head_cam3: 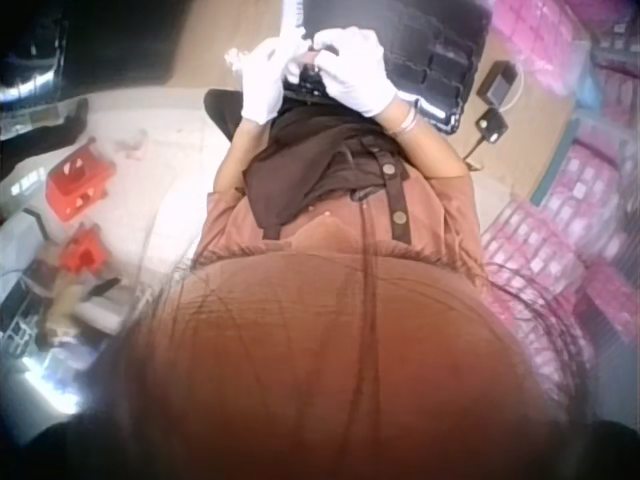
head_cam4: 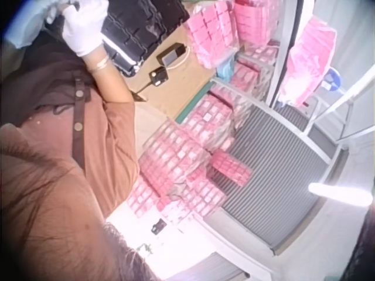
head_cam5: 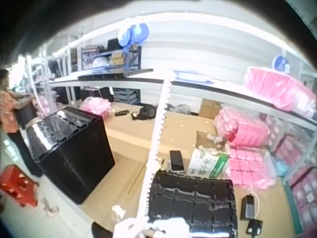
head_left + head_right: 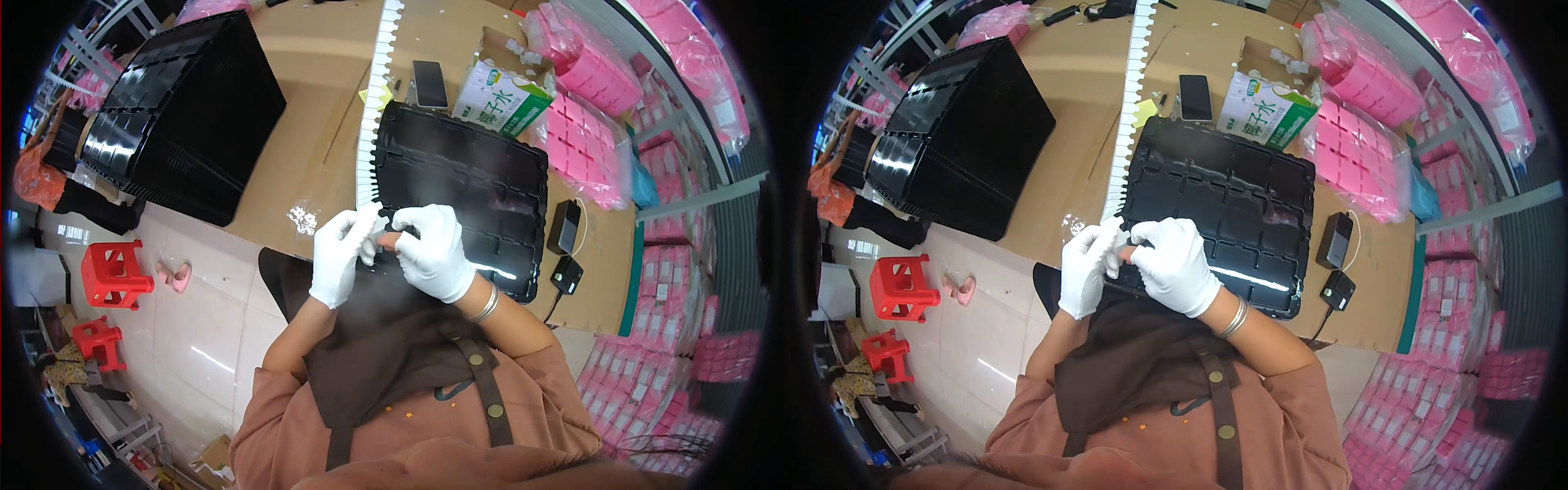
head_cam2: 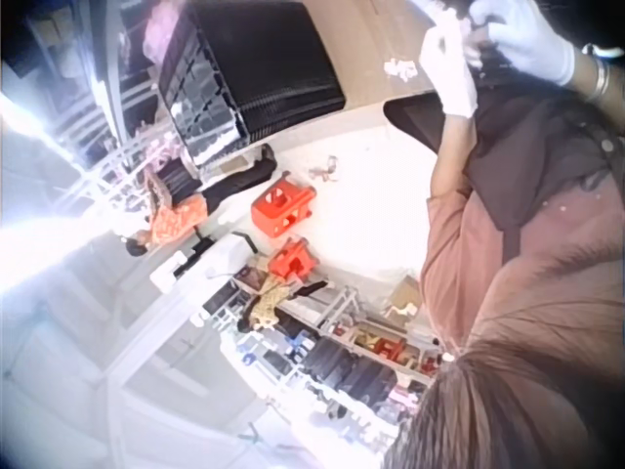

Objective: The person assembles plastic components by hand, then packages them into plastic trays and storage bins.

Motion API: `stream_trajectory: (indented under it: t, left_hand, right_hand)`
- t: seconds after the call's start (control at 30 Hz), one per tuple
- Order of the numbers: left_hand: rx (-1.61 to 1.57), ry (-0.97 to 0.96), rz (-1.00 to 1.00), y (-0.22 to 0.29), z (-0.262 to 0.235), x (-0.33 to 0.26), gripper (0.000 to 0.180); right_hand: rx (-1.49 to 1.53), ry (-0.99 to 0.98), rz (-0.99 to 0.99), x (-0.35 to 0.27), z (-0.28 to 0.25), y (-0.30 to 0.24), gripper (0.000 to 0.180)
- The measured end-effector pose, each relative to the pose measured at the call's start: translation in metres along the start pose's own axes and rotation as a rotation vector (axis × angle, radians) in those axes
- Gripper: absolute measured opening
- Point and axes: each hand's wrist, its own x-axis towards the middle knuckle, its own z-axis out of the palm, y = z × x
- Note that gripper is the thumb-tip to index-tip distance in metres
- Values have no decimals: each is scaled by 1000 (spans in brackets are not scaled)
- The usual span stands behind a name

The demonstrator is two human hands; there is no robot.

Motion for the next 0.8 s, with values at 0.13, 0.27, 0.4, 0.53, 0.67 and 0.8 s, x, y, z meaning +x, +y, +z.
stream_trajectory:
  t: [0.13, 0.27, 0.4, 0.53, 0.67, 0.8]
  left_hand:
    - [-2, -16, -10, -5, 1, 1, 24]
    - [8, -16, -47, -2, 5, 1, 27]
    - [-20, -12, -81, -7, 1, 9, 26]
    - [-124, 24, -57, -10, -9, 21, 23]
    - [-111, 172, -54, -9, -26, 24, 27]
    - [-134, 142, -2, -25, -50, 34, 30]
  right_hand:
    - [-30, -6, 21, -1, -3, -1, 19]
    - [-33, -32, 22, -3, -5, 4, 18]
    - [48, -11, 85, -14, -10, 7, 17]
    - [644, -19, 807, -44, -36, 12, 10]
    - [831, 26, 1208, -86, -72, 27, 20]
    - [967, 170, 1401, -125, -96, 29, 22]
